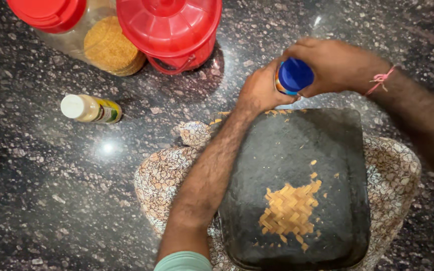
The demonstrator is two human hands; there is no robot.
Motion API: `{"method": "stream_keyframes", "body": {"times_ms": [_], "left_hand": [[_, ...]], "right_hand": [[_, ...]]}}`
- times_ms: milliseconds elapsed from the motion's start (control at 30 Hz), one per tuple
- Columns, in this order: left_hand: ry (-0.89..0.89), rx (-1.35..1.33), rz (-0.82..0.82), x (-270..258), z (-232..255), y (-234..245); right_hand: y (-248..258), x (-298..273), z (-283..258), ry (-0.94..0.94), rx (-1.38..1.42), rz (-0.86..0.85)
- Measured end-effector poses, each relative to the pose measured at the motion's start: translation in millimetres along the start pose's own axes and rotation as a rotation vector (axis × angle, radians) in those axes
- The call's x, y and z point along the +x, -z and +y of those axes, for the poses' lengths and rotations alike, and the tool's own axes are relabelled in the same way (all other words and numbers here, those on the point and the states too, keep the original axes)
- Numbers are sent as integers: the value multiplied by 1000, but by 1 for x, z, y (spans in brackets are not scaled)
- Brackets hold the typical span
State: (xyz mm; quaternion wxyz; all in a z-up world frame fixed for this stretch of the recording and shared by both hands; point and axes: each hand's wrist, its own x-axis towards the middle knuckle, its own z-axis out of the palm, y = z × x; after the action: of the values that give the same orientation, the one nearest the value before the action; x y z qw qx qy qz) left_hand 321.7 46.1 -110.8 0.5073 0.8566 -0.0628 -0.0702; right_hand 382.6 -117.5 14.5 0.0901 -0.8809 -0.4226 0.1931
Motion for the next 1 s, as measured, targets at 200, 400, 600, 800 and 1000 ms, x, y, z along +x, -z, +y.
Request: {"method": "stream_keyframes", "body": {"times_ms": [200,400,600,800,1000], "left_hand": [[26,7,-52,-2,-6,1],[-69,-48,1,-3,-12,-1],[-19,11,29,2,-16,-4],[-28,-98,17,-2,-11,1],[1,-49,-18,-1,-3,8]], "right_hand": [[-13,5,8,254,-726,-292],[-19,19,36,685,-668,40],[-39,5,-16,-83,-491,162],[-27,-1,-4,-316,-233,-21],[-5,7,8,225,-167,-48]]}}
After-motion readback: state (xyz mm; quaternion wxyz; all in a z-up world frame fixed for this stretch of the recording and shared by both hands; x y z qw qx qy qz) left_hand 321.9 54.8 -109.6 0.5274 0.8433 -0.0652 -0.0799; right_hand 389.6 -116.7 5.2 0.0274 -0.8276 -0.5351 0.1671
